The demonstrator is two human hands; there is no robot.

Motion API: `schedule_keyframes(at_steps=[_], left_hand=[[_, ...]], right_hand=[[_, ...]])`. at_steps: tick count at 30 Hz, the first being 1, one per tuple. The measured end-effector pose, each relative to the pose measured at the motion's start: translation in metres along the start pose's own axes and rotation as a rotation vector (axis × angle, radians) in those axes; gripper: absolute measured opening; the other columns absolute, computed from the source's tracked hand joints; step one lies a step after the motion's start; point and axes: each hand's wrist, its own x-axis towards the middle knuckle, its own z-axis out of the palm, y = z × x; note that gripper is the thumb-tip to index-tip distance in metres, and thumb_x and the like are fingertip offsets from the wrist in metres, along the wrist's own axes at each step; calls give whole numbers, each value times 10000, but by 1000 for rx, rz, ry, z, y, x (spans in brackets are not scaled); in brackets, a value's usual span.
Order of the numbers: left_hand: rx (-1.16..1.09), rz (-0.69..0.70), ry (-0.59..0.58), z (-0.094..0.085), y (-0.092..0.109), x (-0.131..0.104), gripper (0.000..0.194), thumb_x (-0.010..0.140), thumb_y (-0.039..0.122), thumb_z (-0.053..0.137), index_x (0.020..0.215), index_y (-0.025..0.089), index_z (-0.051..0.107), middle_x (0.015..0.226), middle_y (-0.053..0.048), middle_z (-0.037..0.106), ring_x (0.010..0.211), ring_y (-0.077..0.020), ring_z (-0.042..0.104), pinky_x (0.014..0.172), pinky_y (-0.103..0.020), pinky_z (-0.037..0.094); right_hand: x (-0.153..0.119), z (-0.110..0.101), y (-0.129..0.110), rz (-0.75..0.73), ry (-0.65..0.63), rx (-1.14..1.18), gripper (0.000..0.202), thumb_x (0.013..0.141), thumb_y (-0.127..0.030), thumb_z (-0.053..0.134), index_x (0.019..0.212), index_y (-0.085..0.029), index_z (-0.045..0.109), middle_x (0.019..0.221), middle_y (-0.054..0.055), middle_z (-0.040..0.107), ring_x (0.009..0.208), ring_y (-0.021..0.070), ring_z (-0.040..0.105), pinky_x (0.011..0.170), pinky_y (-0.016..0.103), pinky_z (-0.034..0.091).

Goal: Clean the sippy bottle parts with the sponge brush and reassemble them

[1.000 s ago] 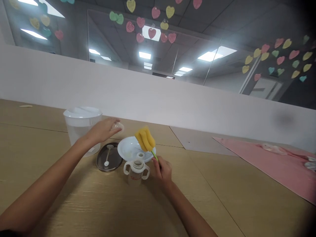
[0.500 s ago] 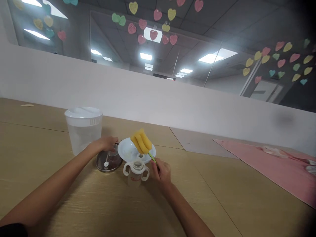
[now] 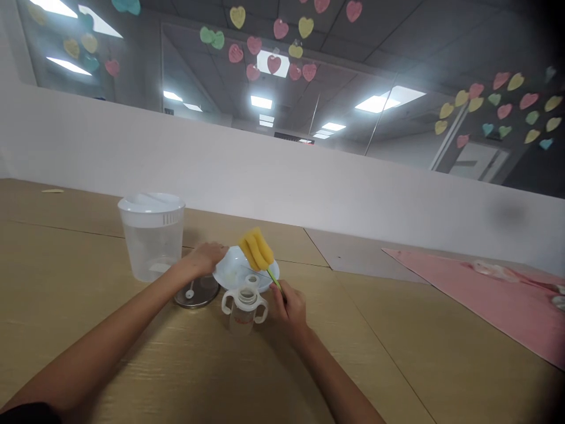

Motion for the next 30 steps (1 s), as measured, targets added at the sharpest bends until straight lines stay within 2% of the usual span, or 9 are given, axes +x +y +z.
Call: schedule_keyframes(at_steps=[4, 7, 11, 17, 19, 22, 27, 30], left_hand=[[-88, 45, -3, 10, 21, 8, 268, 813, 202, 496, 1021, 173, 663, 1009, -115, 694, 917, -223, 634, 791, -284, 453], [-160, 60, -31, 13, 28, 11, 243, 794, 183, 495, 920, 170, 703, 885, -79, 724, 775, -186, 653, 686, -240, 455], [-266, 73, 16, -8, 30, 7, 275, 827, 251, 473, 937, 148, 703, 859, -57, 728, 740, -163, 652, 656, -218, 454], [-734, 23, 314, -49, 39, -10, 406, 795, 426, 550, 1048, 132, 671, 1050, -85, 700, 925, -203, 655, 796, -282, 509], [-802, -7, 361, -55, 41, -15, 434, 775, 433, 575, 1060, 120, 669, 1053, -97, 699, 933, -212, 658, 822, -310, 517], [-861, -13, 372, -59, 44, -20, 423, 755, 420, 600, 1038, 117, 682, 1037, -96, 705, 931, -219, 663, 844, -330, 524], [-906, 0, 396, -64, 52, -24, 382, 743, 391, 625, 1010, 127, 697, 1020, -77, 712, 932, -222, 669, 844, -332, 537], [-908, 4, 397, -66, 54, -26, 364, 741, 382, 635, 1003, 137, 702, 1004, -67, 717, 927, -223, 671, 838, -331, 541]], right_hand=[[0, 1, 0, 97, -27, 51, 352, 940, -340, 351, 635, -196, 453, 484, -66, 322, 429, 82, 284, 454, 218, 228], [2, 1, -1, 202, -43, 109, 380, 935, -391, 340, 640, -187, 467, 501, -66, 318, 451, 79, 306, 461, 204, 243], [5, 1, -1, 326, -1, 176, 431, 920, -449, 336, 662, -162, 528, 512, -60, 350, 476, 82, 332, 479, 201, 263], [7, 4, -3, 416, 33, 240, 444, 887, -480, 389, 633, -155, 551, 520, -50, 386, 499, 90, 351, 501, 210, 277], [7, 4, -3, 453, 71, 285, 444, 884, -487, 390, 653, -150, 564, 539, -42, 414, 514, 96, 374, 511, 212, 291], [8, 4, -4, 478, 108, 301, 448, 884, -498, 386, 683, -146, 577, 553, -38, 416, 526, 100, 380, 514, 214, 293], [8, 3, -4, 391, -31, 249, 444, 890, -482, 384, 643, -154, 554, 521, -56, 343, 496, 86, 327, 500, 211, 267], [8, 2, -4, 390, -49, 243, 430, 895, -463, 377, 654, -155, 556, 524, -54, 351, 502, 88, 336, 500, 212, 264]])
